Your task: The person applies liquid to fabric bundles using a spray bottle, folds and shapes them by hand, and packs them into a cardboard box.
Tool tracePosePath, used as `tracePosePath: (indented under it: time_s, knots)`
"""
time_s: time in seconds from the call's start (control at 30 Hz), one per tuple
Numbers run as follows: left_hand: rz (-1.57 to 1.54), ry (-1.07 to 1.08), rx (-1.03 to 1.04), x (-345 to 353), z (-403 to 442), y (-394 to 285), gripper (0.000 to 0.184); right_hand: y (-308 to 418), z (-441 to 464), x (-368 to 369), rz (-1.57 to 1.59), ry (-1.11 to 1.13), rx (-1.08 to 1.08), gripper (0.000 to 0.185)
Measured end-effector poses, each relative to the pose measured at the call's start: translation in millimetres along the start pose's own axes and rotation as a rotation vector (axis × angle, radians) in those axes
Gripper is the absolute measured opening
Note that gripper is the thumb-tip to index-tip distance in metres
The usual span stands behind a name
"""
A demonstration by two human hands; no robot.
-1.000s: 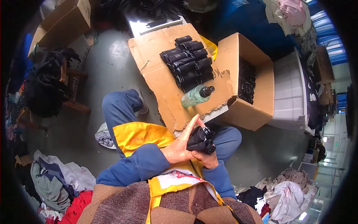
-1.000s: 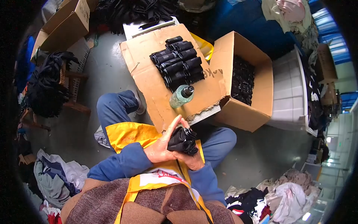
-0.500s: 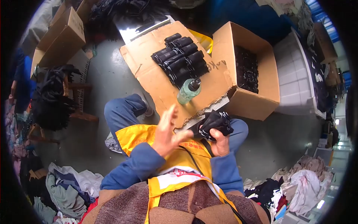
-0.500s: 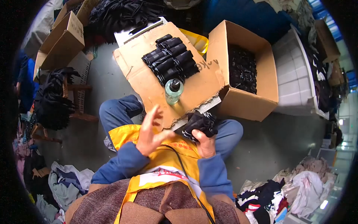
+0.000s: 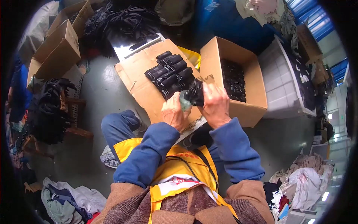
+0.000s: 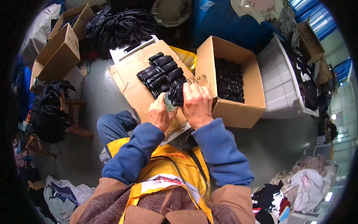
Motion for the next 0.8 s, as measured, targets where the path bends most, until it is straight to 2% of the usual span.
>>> tracePosePath:
  time_s: [0.03,0.07,0.17,0.2,0.27,0.33,0.4,0.43,0.47,0.53,0.57,0.63,0.67,0.73,0.8]
  knots:
    - [-0.019,-0.013,-0.009,0,-3,2,0.060,5,0,-1,-0.007,0.016,-0.025,0.034]
    - [-0.024,-0.023,-0.019,0,-3,5,0.060,8,-1,-5,-0.010,0.022,-0.039,0.034]
    - [-0.043,-0.024,0.041,0,-1,5,0.056,26,-28,11,-0.050,0.258,-0.201,0.022]
    - [-0.055,-0.031,0.039,-2,-1,6,0.056,29,-35,12,-0.022,0.276,-0.253,0.024]
    - [-0.110,0.003,0.049,-1,-3,7,0.053,9,-30,-5,-0.144,0.218,-0.204,0.011]
    - [-0.124,0.017,0.054,-5,-3,4,0.050,-4,-4,-45,-0.233,0.077,-0.139,0.019]
    - [-0.127,0.035,0.070,-3,-1,0,0.048,10,16,-70,-0.165,-0.115,-0.246,0.020]
    - [-0.134,0.044,0.077,-2,-2,-3,0.048,28,24,-68,-0.159,-0.117,-0.323,0.017]
    - [-0.113,0.017,0.088,-5,-2,-5,0.048,37,26,-47,-0.271,0.010,-0.349,0.011]
    - [-0.124,0.010,0.064,-9,1,-2,0.052,54,26,-17,-0.361,0.142,-0.397,0.011]
    - [-0.135,0.015,0.042,-8,-1,4,0.054,53,29,-18,-0.361,0.141,-0.392,0.011]
    - [-0.139,0.017,0.014,-9,-5,12,0.056,59,30,-17,-0.195,0.234,-0.488,0.007]
    - [-0.134,0.050,0.035,-9,-5,10,0.059,57,27,-17,-0.139,0.267,-0.517,0.013]
    - [-0.129,0.085,0.057,-12,-2,11,0.061,46,27,-28,-0.043,0.290,-0.519,0.006]
    - [-0.203,0.185,0.125,-10,1,10,0.063,25,31,-32,-0.047,0.217,-0.444,0.014]
Point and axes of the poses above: each hand's wrist, its own z-axis towards the middle knuckle, its own x-axis out of the palm, y = z × x, the point moved 10 cm from there along z, towards the middle knuckle
